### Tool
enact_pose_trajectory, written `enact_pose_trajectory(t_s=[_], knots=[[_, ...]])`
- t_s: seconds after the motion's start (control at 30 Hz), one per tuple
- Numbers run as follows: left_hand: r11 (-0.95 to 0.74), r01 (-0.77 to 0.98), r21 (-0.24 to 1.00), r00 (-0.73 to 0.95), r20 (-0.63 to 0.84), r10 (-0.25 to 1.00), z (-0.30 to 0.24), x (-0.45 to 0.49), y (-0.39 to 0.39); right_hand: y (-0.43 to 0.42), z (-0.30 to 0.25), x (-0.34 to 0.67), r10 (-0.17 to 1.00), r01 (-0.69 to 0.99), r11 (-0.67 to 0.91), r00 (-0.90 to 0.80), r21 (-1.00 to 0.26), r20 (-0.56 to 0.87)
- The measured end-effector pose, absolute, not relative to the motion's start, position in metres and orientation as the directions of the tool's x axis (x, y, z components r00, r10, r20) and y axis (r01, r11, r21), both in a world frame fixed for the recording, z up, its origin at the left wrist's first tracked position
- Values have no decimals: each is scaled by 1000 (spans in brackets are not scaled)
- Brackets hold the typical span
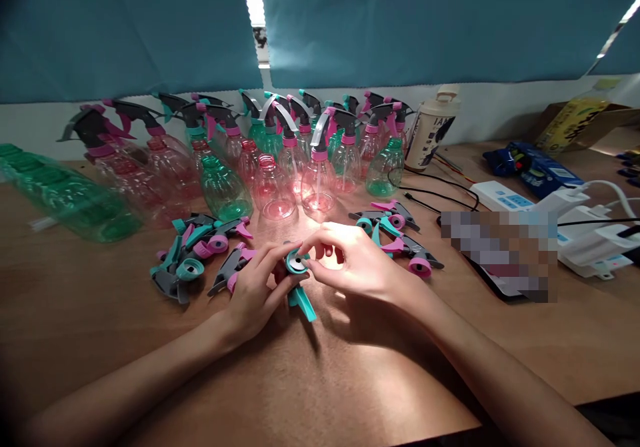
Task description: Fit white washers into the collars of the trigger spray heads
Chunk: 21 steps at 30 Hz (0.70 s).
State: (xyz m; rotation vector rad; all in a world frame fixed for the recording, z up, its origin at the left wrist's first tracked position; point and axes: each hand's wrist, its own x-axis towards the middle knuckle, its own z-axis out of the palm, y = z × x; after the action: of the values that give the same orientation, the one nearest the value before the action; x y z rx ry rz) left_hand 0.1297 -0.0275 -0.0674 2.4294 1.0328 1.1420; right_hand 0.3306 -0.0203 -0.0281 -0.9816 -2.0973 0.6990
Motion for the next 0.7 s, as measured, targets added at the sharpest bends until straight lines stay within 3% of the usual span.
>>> enact_pose_trajectory(t_s=[0.27, 0.47, 0.6, 0.7], knots=[[-741, 482, 467, 453, 592, 667, -69, 129, -27, -24, -33, 326, 853, 433, 467, -451, -771, 263], [-787, 464, 406, 493, 619, 611, -70, 130, -28, -25, -36, 326, 833, 432, 508, -467, -745, 297], [-783, 467, 410, 499, 609, 616, -68, 131, -28, -26, -31, 330, 819, 490, 539, -495, -685, 290], [-783, 469, 408, 501, 608, 617, -68, 131, -28, -29, -22, 333, 809, 601, 575, -519, -555, 277]])
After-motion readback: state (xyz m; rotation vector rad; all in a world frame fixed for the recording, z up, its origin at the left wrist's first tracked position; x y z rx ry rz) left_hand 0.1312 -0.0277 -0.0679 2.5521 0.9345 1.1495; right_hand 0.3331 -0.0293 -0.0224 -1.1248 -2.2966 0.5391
